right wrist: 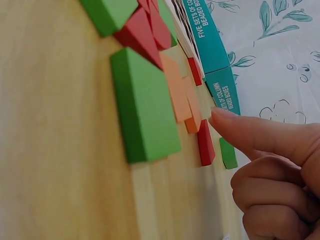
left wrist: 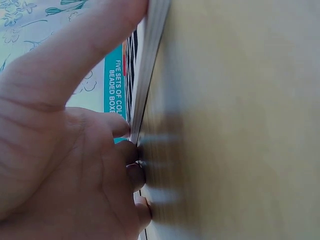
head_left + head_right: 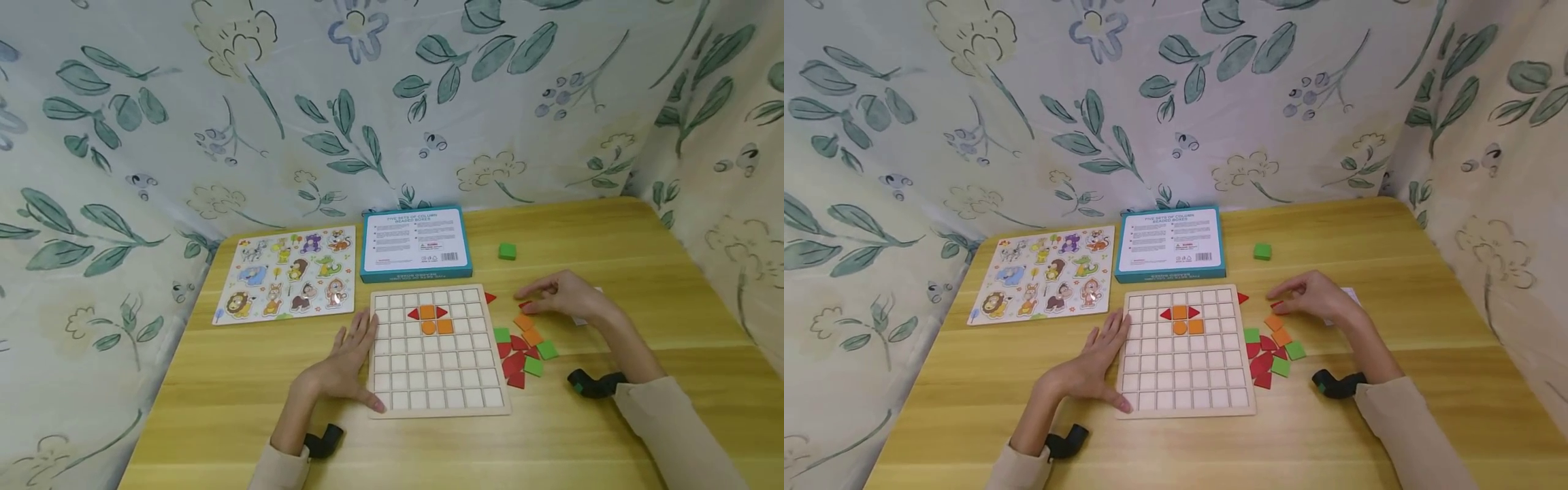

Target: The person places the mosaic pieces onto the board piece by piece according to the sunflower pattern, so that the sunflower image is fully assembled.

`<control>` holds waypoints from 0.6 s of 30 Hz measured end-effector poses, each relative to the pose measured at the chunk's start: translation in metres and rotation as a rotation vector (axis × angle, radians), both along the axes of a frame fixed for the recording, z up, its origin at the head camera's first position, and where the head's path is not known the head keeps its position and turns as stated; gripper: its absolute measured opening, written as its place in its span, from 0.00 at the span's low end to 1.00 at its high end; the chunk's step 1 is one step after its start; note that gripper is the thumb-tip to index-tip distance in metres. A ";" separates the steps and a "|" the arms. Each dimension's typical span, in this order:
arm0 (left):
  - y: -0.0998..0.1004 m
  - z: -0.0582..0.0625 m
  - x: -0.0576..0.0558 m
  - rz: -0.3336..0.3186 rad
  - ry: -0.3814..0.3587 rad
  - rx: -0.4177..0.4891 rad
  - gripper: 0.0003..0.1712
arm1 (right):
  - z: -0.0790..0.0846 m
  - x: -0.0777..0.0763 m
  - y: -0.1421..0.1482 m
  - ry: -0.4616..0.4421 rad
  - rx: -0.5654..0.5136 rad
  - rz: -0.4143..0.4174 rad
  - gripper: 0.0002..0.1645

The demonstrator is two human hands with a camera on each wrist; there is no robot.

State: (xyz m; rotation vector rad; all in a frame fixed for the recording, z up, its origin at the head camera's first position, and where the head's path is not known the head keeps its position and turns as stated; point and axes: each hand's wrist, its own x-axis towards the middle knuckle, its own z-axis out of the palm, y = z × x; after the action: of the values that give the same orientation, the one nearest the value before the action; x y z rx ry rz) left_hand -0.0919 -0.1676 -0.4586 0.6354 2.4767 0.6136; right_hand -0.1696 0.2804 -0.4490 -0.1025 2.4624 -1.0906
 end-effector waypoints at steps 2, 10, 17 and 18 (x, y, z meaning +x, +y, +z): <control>0.000 -0.001 0.001 0.005 -0.003 0.005 0.89 | 0.000 0.000 0.001 -0.014 -0.012 0.013 0.28; 0.001 -0.002 0.002 0.013 -0.003 0.011 0.90 | 0.000 0.001 0.006 -0.038 -0.025 0.026 0.27; 0.001 0.000 0.002 0.014 -0.008 0.010 0.90 | 0.004 0.001 0.008 -0.056 -0.038 0.031 0.28; 0.000 -0.001 0.001 0.013 -0.007 0.012 0.90 | 0.004 0.001 0.008 -0.056 -0.039 0.027 0.28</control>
State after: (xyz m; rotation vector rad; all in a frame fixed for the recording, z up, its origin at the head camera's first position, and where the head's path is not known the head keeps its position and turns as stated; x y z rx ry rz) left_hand -0.0905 -0.1671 -0.4593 0.6204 2.4743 0.6346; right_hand -0.1682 0.2880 -0.4452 -0.1153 2.3840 -1.1149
